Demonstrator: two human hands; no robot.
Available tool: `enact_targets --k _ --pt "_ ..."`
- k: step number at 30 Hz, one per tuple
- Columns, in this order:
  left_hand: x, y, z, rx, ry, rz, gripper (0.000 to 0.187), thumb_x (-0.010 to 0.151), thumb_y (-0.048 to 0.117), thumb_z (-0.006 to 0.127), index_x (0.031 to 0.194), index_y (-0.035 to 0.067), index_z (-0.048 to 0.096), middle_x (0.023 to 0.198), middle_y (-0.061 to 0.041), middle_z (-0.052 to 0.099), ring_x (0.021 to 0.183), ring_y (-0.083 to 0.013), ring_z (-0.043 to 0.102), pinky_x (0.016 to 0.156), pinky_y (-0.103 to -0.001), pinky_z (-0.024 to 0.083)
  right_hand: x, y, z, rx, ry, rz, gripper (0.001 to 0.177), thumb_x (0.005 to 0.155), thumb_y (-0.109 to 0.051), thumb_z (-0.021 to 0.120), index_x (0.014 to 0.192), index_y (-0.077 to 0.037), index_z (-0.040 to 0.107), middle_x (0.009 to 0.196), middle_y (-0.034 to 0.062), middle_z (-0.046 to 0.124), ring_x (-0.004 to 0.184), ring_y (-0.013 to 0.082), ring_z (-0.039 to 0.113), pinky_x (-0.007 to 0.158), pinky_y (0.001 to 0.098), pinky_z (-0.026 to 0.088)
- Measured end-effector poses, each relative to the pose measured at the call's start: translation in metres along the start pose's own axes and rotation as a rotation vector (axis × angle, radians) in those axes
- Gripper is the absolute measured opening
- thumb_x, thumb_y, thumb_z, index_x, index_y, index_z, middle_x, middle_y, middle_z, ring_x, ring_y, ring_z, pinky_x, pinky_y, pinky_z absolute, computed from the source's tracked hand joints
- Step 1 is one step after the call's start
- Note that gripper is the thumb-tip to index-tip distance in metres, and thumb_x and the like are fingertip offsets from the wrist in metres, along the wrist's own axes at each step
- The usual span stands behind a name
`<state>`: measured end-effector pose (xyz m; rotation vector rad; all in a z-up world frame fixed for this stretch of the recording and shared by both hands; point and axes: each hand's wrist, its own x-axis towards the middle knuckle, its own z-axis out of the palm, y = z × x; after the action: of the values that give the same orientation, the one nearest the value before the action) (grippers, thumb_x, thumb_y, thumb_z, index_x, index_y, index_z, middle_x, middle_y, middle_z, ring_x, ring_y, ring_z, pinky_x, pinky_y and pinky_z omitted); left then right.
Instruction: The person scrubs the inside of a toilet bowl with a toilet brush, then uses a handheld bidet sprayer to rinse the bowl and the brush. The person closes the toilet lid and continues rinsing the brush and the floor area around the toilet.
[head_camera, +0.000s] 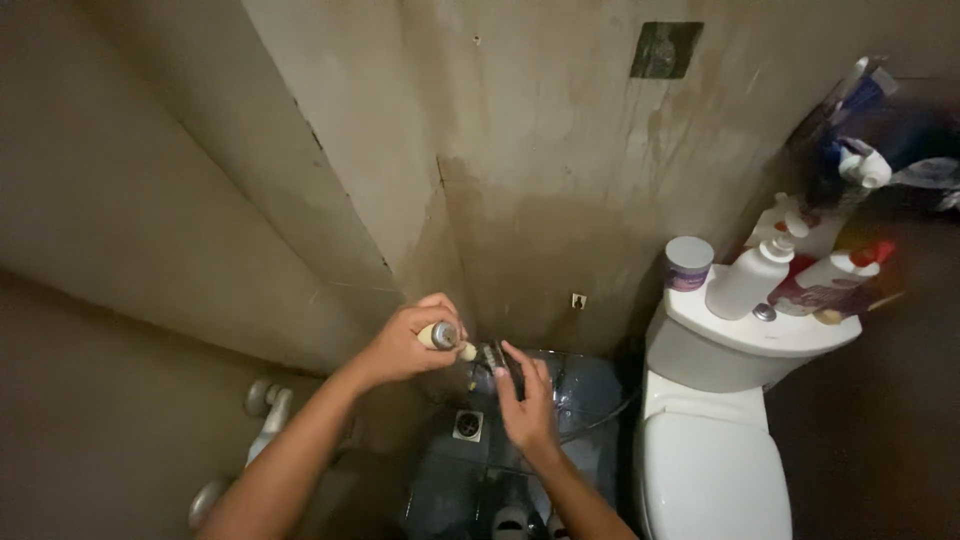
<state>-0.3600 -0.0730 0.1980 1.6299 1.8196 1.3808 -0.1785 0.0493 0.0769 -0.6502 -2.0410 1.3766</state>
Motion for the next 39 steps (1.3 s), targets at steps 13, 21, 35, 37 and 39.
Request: enact_targets --k 13,21,35,37,39 --pt "0.0 -0.017 0.016 0.024 0.14 -0.187 0.013 0.08 0.004 0.076 0.087 0.012 0.068 0.092 0.0 0.061 0.085 -0.0129 0.061 0.084 -0.024 0.045 -0.007 -0.039 -0.01 0.075 -0.024 -0.052 0.048 0.102 -0.036 0.055 0.144 -0.016 0.059 0.11 0.008 0.056 0.103 0.0215 0.062 0.094 0.0327 0.047" --pt "-0.003 -0.056 0.027 0.004 0.314 -0.351 0.017 0.072 0.011 0.08 0.087 0.012 0.073 0.079 -0.005 0.064 0.078 -0.0187 0.061 0.075 -0.033 0.046 -0.002 -0.032 -0.005 0.035 0.01 -0.059 0.043 0.096 -0.014 0.066 0.139 -0.014 0.066 0.102 0.0165 0.058 0.082 0.0293 0.058 0.073 0.0387 0.048" --pt "-0.008 -0.043 0.045 -0.183 0.537 -0.471 0.013 0.073 0.006 0.077 0.082 0.011 0.07 0.064 0.001 0.06 0.059 -0.0088 0.052 0.057 -0.022 0.039 0.006 -0.005 -0.005 0.003 0.044 -0.017 0.041 0.095 -0.016 0.069 0.136 -0.017 0.069 0.103 0.014 0.056 0.084 0.0284 0.06 0.073 0.0367 0.049" --pt "-0.008 -0.041 0.048 -0.214 0.544 -0.469 0.013 0.072 0.005 0.077 0.081 0.012 0.07 0.063 0.003 0.061 0.058 -0.0066 0.054 0.055 -0.02 0.04 0.0 -0.027 -0.01 0.067 0.045 -0.007 0.042 0.094 -0.013 0.068 0.136 -0.016 0.069 0.104 0.0148 0.054 0.084 0.0249 0.055 0.072 0.0354 0.047" --pt "-0.009 -0.043 0.049 -0.216 0.547 -0.455 0.014 0.072 0.005 0.078 0.082 0.012 0.071 0.063 0.002 0.062 0.058 -0.0074 0.054 0.055 -0.02 0.041 -0.003 -0.024 -0.007 0.046 0.045 -0.031 0.043 0.094 -0.013 0.069 0.136 -0.017 0.069 0.104 0.0142 0.055 0.087 0.0273 0.058 0.075 0.0354 0.048"
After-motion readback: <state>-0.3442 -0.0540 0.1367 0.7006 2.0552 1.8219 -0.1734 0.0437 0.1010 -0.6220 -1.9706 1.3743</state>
